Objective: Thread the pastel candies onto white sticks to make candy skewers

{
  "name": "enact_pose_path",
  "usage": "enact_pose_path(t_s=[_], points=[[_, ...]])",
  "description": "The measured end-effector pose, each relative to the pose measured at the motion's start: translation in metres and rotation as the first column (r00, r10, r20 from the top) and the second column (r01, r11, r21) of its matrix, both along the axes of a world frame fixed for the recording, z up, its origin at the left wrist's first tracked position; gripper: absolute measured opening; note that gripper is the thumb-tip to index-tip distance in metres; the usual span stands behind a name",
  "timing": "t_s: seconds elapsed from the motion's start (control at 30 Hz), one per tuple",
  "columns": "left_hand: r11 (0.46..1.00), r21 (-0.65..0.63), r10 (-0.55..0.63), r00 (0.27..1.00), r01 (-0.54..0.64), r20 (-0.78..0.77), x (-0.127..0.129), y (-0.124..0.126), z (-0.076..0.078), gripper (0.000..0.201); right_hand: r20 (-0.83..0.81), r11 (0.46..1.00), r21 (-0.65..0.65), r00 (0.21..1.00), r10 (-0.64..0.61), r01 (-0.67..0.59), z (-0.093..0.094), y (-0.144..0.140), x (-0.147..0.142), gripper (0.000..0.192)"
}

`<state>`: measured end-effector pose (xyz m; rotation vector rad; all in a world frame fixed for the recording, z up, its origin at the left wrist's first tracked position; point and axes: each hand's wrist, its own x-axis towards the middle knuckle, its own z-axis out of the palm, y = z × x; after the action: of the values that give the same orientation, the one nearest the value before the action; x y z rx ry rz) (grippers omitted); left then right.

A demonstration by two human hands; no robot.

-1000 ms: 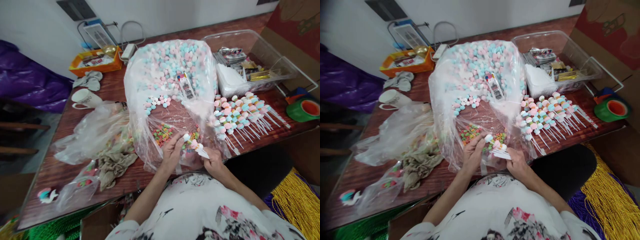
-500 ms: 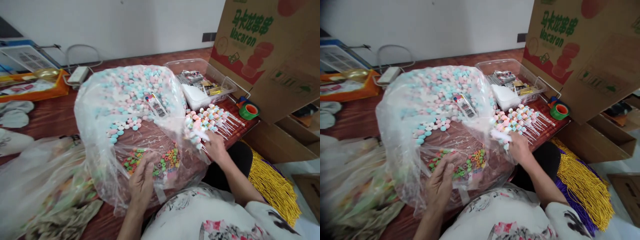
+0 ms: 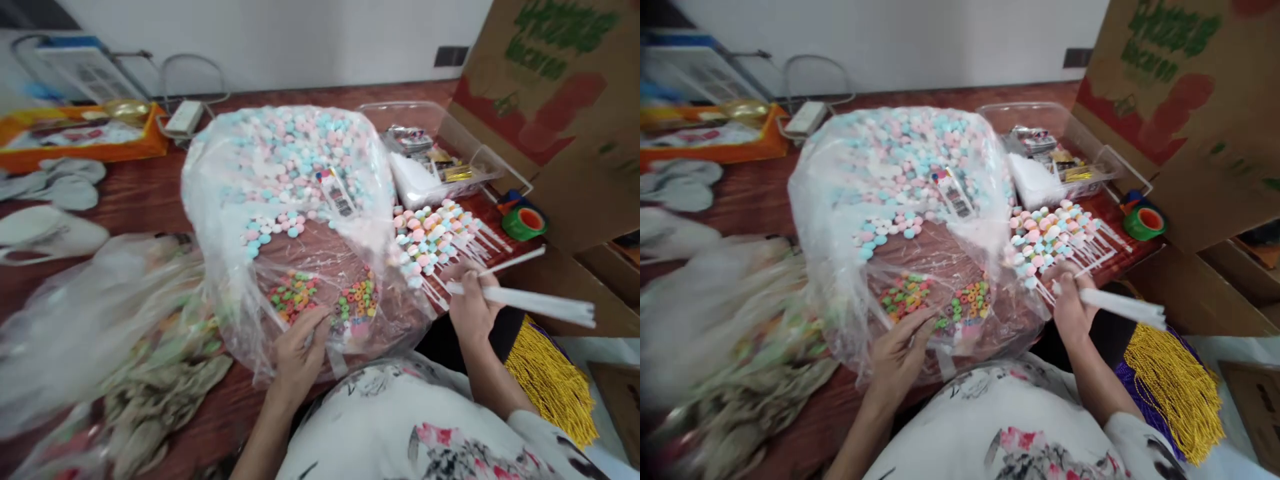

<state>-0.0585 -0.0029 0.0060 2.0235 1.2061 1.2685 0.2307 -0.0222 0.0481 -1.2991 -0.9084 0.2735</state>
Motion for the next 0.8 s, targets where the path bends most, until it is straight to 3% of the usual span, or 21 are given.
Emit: enact_pose_path(t_s=[0.03,0.1,0.17,0.27,0.43,0.5,0.57,0.63,0.7,0.77,0.8], points=[[1.0,-0.009,-0.015,1.0,0.015,0.008,0.004,-0.002,0.001,0.021,0.022,0.985,-0.07,0.987,0.159,-0.158,-0.006,-0.008,-0.015,0.023],[0.999,-0.02,-0.042,0.999,0.042,0.02,0.012,-0.007,0.002,0.019,0.042,0.876,-0.232,0.895,0.444,-0.423,-0.023,-0.02,-0.038,0.017],[0.996,-0.028,-0.082,0.997,0.082,0.006,0.018,-0.011,0.004,0.02,-0.02,0.8,-0.262,0.831,0.555,-0.54,-0.043,-0.022,-0.05,0.018],[0.995,-0.058,-0.082,0.995,0.079,-0.052,0.011,-0.011,0.008,0.02,-0.092,0.784,-0.256,0.822,0.563,-0.566,-0.064,-0.017,-0.051,0.017],[0.97,-0.074,0.218,0.966,-0.23,-0.143,-0.032,0.013,0.015,0.015,-0.202,0.781,-0.274,0.827,0.524,-0.561,-0.078,-0.017,-0.039,0.017],[0.954,-0.065,0.278,0.944,-0.293,-0.178,-0.045,0.029,0.02,0.017,-0.253,0.769,-0.286,0.819,0.514,-0.571,-0.084,-0.021,-0.038,0.021],[0.965,-0.066,0.229,0.938,-0.254,-0.258,-0.049,0.05,0.026,0.019,-0.274,0.757,-0.277,0.804,0.528,-0.592,-0.089,-0.022,-0.038,0.024],[0.984,-0.094,0.101,0.909,-0.151,-0.404,-0.045,0.079,0.032,0.022,-0.286,0.74,-0.268,0.785,0.55,-0.617,-0.092,-0.021,-0.039,0.025],[0.986,-0.141,-0.013,0.813,-0.086,-0.582,-0.037,0.116,0.037,0.021,-0.281,0.725,-0.279,0.776,0.565,-0.63,-0.094,-0.02,-0.039,0.026],[0.972,-0.168,-0.009,0.689,-0.163,-0.725,-0.029,0.157,0.039,0.017,-0.247,0.716,-0.297,0.775,0.581,-0.631,-0.096,-0.019,-0.039,0.027],[0.97,-0.162,0.004,0.673,-0.183,-0.739,-0.026,0.176,0.039,0.017,-0.226,0.713,-0.305,0.775,0.59,-0.632,-0.097,-0.019,-0.039,0.027]])
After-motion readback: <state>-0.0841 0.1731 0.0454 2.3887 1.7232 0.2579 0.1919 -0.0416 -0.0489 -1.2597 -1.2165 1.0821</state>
